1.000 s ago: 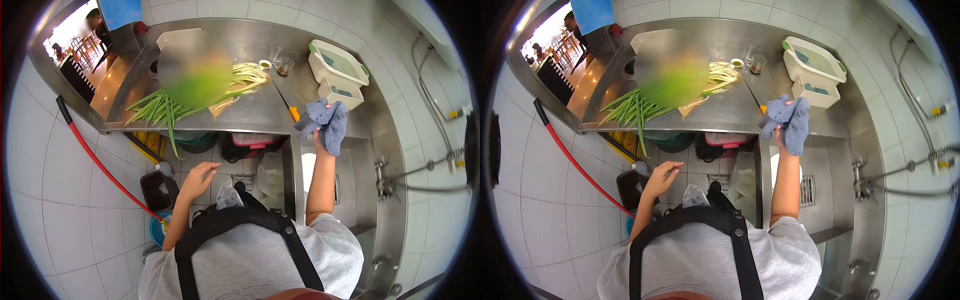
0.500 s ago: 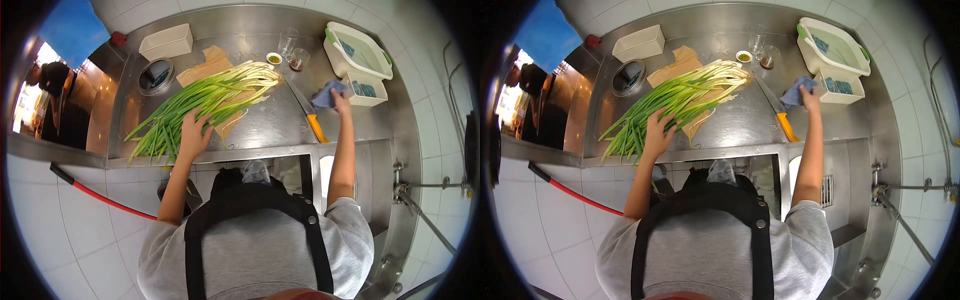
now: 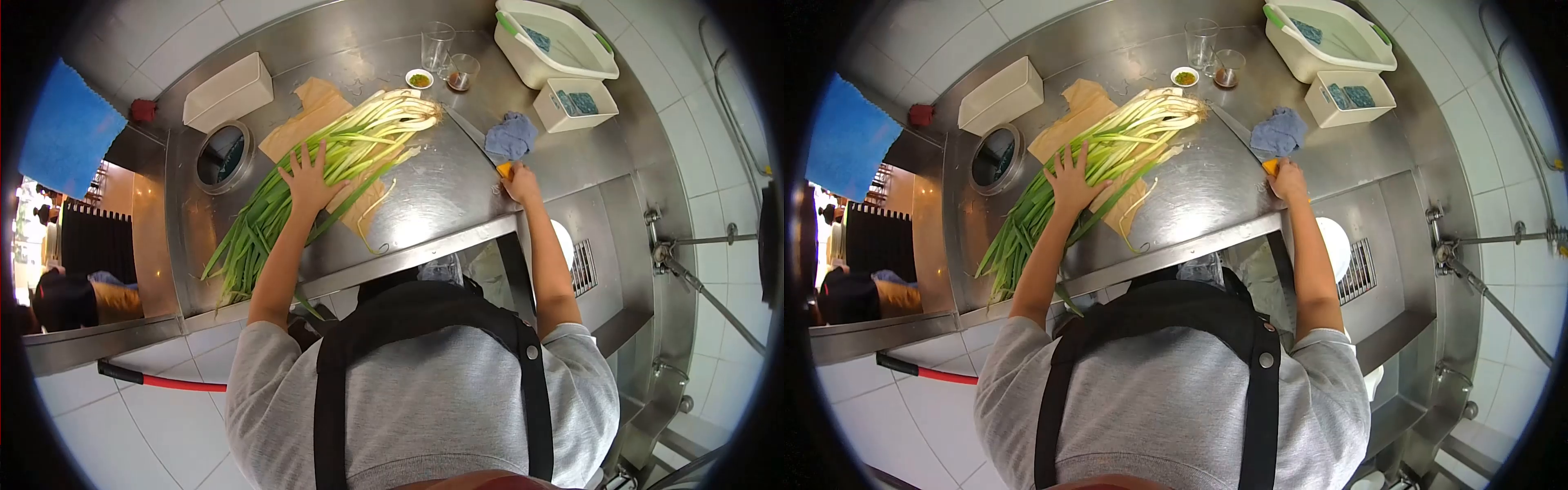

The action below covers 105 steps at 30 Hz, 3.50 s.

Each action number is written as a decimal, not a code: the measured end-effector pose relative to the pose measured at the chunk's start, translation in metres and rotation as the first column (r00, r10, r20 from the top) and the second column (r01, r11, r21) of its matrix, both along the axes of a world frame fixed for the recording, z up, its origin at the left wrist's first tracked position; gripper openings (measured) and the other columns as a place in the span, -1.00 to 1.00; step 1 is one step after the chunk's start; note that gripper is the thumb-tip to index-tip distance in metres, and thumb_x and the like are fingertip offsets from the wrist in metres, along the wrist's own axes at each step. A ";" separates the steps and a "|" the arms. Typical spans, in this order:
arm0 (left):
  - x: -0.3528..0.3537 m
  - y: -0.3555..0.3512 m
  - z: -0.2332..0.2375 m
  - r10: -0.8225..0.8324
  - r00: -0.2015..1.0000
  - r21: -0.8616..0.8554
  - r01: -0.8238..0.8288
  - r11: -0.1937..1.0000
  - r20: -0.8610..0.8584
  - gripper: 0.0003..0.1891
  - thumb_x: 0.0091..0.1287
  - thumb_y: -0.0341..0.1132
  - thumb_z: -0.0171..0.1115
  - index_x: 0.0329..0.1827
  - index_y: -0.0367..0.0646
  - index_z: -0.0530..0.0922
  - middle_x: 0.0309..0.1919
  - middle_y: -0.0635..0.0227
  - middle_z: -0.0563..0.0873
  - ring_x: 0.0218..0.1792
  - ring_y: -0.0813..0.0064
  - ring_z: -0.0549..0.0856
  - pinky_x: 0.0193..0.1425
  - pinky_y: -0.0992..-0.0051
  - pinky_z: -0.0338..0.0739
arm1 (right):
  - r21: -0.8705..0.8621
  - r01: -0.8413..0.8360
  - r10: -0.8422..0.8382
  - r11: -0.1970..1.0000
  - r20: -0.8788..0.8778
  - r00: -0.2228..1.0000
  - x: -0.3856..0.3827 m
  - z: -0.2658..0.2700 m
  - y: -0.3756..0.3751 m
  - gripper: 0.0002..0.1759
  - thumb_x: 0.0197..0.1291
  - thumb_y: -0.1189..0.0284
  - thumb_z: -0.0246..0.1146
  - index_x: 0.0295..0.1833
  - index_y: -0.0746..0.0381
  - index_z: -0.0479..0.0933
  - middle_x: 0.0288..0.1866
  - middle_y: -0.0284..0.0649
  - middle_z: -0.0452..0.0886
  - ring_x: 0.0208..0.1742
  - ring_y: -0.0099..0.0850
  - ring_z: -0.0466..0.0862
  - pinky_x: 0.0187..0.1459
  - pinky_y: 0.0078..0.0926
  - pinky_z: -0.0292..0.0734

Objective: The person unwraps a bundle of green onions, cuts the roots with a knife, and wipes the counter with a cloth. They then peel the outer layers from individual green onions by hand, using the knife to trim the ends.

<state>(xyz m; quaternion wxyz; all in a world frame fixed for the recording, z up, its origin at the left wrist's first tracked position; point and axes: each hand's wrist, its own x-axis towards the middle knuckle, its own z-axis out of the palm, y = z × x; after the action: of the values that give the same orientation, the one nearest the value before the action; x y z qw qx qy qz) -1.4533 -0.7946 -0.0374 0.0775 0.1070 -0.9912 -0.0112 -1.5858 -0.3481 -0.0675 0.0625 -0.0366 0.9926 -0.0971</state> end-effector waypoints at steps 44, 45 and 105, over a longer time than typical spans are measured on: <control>0.021 0.233 0.016 -0.755 0.618 0.385 0.766 0.515 -0.219 -0.85 0.17 -0.24 0.24 -0.32 -0.11 0.61 -0.48 0.22 0.59 -0.34 0.17 0.61 -0.24 0.24 0.44 | -0.523 0.372 -0.264 0.767 0.271 0.925 0.247 0.085 -0.024 -0.49 0.29 0.10 0.06 -0.33 0.42 0.45 -0.53 0.22 0.51 -0.36 0.16 0.56 -0.33 -0.06 0.41; 0.021 0.233 0.015 -0.754 0.619 0.387 0.765 0.515 -0.220 -0.85 0.17 -0.24 0.24 -0.32 -0.11 0.61 -0.48 0.22 0.59 -0.34 0.17 0.61 -0.24 0.24 0.44 | -0.513 0.375 -0.265 0.772 0.276 0.924 0.246 0.086 -0.024 -0.49 0.30 0.10 0.06 -0.32 0.43 0.46 -0.51 0.22 0.52 -0.34 0.16 0.56 -0.32 -0.06 0.41; 0.001 0.233 -0.008 -0.727 0.621 0.486 0.752 0.446 -0.293 -0.76 0.14 -0.15 0.28 -0.18 -0.04 0.65 -0.27 0.28 0.65 -0.26 0.17 0.65 -0.21 0.31 0.54 | -0.425 0.239 -0.157 0.873 0.219 0.963 0.215 0.077 -0.029 -0.42 0.29 0.05 0.01 -0.31 0.45 0.48 -0.38 0.28 0.55 -0.19 0.19 0.56 -0.17 0.00 0.44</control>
<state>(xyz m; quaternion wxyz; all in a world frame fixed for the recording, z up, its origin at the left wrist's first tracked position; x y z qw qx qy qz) -1.4523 -0.5620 -0.0453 0.0496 -0.3175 -0.8841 -0.3394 -1.3705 -0.3768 0.0096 0.1302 0.0611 0.9323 -0.3318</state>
